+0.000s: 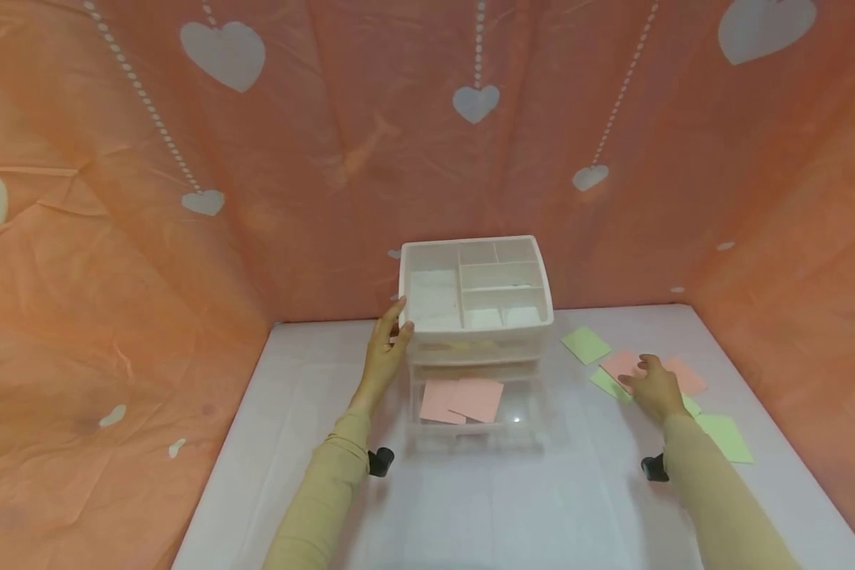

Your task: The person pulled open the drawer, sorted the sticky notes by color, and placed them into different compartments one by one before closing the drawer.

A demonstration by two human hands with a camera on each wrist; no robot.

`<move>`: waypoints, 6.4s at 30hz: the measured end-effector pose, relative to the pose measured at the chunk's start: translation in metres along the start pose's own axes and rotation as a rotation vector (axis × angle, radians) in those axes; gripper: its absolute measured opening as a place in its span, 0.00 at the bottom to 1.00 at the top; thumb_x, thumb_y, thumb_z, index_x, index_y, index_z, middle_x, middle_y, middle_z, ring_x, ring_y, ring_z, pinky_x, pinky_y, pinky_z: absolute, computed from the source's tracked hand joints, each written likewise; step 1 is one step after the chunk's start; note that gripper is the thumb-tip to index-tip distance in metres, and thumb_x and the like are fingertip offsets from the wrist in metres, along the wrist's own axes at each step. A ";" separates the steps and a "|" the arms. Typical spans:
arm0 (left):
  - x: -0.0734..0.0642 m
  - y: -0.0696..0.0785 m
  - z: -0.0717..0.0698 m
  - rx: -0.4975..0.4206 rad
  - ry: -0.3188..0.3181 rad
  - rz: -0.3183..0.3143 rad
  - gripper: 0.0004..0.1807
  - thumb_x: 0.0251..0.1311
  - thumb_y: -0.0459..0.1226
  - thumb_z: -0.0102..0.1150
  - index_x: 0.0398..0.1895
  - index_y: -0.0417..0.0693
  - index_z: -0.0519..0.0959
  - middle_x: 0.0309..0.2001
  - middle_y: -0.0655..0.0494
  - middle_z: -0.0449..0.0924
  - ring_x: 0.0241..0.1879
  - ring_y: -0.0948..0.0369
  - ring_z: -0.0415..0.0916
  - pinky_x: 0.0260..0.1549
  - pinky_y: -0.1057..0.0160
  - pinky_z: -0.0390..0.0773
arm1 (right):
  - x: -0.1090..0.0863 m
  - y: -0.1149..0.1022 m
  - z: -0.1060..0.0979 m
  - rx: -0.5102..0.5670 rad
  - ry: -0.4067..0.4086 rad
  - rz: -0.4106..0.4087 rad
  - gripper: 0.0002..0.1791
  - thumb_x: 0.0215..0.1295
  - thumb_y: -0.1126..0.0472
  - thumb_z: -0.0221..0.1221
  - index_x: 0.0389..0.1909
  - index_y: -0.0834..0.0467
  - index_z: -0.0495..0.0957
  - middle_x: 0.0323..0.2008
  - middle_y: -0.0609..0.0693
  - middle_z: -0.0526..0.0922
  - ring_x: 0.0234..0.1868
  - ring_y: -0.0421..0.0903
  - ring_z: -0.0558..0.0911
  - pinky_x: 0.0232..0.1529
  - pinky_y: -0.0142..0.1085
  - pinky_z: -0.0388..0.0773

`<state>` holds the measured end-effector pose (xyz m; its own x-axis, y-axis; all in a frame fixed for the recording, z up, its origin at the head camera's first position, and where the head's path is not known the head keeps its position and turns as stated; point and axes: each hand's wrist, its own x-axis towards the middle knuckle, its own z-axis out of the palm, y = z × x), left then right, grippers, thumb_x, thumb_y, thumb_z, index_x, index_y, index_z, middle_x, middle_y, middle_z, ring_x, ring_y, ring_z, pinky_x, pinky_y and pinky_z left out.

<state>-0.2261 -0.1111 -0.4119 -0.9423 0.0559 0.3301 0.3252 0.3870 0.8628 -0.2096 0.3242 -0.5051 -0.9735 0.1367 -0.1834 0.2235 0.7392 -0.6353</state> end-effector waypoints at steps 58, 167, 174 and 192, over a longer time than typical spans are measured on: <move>0.012 -0.038 0.011 0.004 0.023 0.016 0.26 0.68 0.34 0.46 0.69 0.50 0.59 0.38 0.46 0.62 0.43 0.46 0.68 0.44 0.53 0.71 | 0.000 0.014 0.009 -0.202 -0.108 0.077 0.45 0.54 0.44 0.62 0.64 0.67 0.56 0.49 0.79 0.56 0.48 0.72 0.55 0.45 0.63 0.56; 0.011 -0.043 0.013 0.014 0.019 0.017 0.27 0.69 0.35 0.45 0.70 0.55 0.58 0.37 0.53 0.58 0.43 0.49 0.66 0.40 0.59 0.67 | -0.042 0.021 0.044 0.622 0.419 0.067 0.02 0.65 0.59 0.57 0.36 0.47 0.76 0.18 0.27 0.75 0.20 0.29 0.74 0.23 0.22 0.71; 0.004 -0.015 0.008 0.017 0.011 0.022 0.25 0.68 0.33 0.45 0.68 0.46 0.59 0.36 0.52 0.57 0.42 0.48 0.66 0.42 0.59 0.68 | -0.048 0.011 0.041 0.832 0.452 0.098 0.06 0.62 0.61 0.59 0.32 0.45 0.78 0.17 0.33 0.77 0.18 0.31 0.74 0.20 0.22 0.69; 0.012 -0.048 0.014 0.026 0.038 0.086 0.26 0.69 0.44 0.45 0.69 0.59 0.58 0.37 0.52 0.59 0.40 0.55 0.65 0.42 0.58 0.71 | -0.059 -0.034 0.037 1.132 0.440 -0.023 0.08 0.61 0.68 0.59 0.31 0.50 0.81 0.18 0.40 0.77 0.16 0.35 0.72 0.18 0.22 0.67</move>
<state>-0.2543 -0.1159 -0.4547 -0.9072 0.0548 0.4171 0.4019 0.4057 0.8209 -0.1582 0.2667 -0.5009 -0.8618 0.5062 -0.0327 -0.0924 -0.2200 -0.9711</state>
